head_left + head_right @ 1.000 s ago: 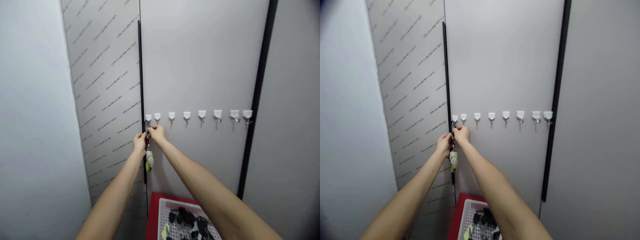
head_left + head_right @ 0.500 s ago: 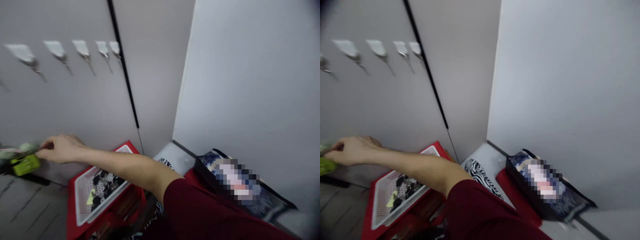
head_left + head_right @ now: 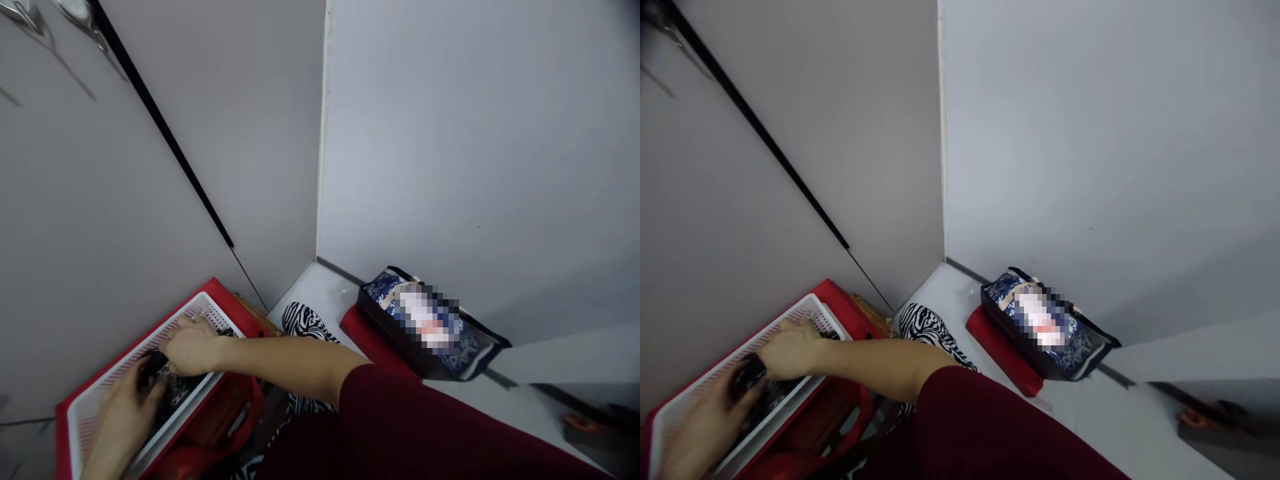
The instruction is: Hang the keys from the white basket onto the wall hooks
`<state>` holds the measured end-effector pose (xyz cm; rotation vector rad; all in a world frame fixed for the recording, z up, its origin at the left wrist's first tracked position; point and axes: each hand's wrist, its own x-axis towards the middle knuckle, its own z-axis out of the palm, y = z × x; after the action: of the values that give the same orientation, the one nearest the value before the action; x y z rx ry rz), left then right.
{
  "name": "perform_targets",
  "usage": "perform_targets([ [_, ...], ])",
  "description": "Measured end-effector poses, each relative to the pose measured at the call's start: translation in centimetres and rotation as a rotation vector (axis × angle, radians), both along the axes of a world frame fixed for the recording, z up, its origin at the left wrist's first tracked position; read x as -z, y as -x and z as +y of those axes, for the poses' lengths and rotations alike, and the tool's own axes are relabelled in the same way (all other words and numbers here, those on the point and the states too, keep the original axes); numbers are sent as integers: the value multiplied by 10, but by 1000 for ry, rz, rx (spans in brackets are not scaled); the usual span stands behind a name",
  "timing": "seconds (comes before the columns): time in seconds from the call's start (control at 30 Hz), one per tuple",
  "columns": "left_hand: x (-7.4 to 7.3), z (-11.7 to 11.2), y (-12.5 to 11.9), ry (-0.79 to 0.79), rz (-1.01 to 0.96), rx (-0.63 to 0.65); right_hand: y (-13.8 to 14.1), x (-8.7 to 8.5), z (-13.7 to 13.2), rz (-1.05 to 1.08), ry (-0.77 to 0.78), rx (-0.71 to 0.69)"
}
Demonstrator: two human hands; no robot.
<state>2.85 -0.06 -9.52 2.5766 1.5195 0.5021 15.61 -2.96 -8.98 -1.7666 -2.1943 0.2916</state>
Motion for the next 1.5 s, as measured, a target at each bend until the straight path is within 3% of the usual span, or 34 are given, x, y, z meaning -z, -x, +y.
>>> perform_targets([
  [0.1, 10, 2, 3, 55, 79, 85, 0, 3, 1, -16, -18, -24],
  [0.23, 9, -6, 9, 168, -1, 2, -1, 8, 1, -35, -75, 20],
  [0.43, 15, -4, 17, 276, -418, -150, -2, 15, 4, 68, -98, 173],
  [0.63, 13, -3, 25, 421, -931, -214, 3, 12, 3, 161, -148, 123],
  [0.77, 7, -11, 24, 476, -1074, -163, 11, 10, 0, 204, -204, 48],
  [0.9, 4, -12, 23, 508, -1141, -147, 13, 11, 2, 203, -156, -50],
  [1.03, 7, -5, 24, 527, -1202, -210, 6, 12, 9, 395, -142, 43],
  [1.13, 10, -4, 27, 490, -1068, -181, 1, 12, 13, 533, -139, 164],
  [1.33, 0, -15, 37, 266, -207, 113, -1, 11, 13, 620, -260, 222],
  [1.43, -5, -12, 41, 191, 47, 120, 0, 12, 14, 670, -263, 247],
  [1.5, -5, -7, 44, 147, 110, 88, 0, 13, 14, 706, -255, 250],
])
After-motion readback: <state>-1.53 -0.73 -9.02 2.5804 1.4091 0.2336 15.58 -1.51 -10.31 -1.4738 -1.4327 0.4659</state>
